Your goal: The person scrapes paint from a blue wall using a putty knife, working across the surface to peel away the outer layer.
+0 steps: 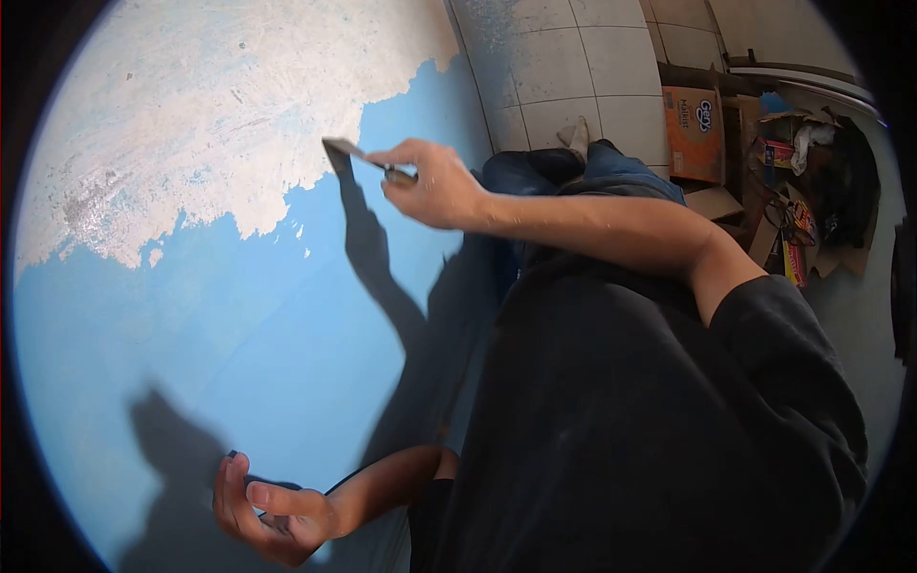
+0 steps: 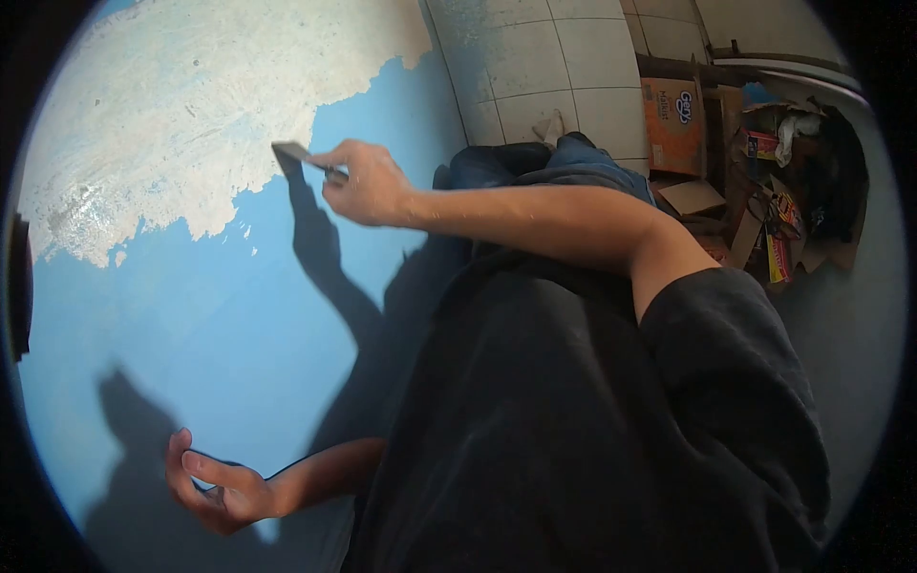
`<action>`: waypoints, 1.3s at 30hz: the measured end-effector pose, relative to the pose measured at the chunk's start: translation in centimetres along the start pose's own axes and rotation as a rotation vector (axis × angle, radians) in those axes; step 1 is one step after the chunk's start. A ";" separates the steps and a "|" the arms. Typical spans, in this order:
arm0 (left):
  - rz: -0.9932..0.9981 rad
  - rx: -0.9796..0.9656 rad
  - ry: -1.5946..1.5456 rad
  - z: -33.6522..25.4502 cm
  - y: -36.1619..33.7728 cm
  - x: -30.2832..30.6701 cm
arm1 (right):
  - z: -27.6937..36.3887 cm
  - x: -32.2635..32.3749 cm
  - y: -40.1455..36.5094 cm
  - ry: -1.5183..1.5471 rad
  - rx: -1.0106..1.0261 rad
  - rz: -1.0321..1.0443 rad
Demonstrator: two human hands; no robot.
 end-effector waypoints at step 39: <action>-0.022 0.104 0.058 -1.5 1.1 -0.2 | -3.9 1.4 2.8 0.081 -0.284 -0.011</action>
Point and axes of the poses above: each hand's wrist, its own y-axis towards the middle knuckle, its own x-axis out of the back of the hand, z = x × y, the point moved 8 cm from there along y, towards the middle knuckle, and after that the axes turned 8 degrees about y, right-handed, at the moved point
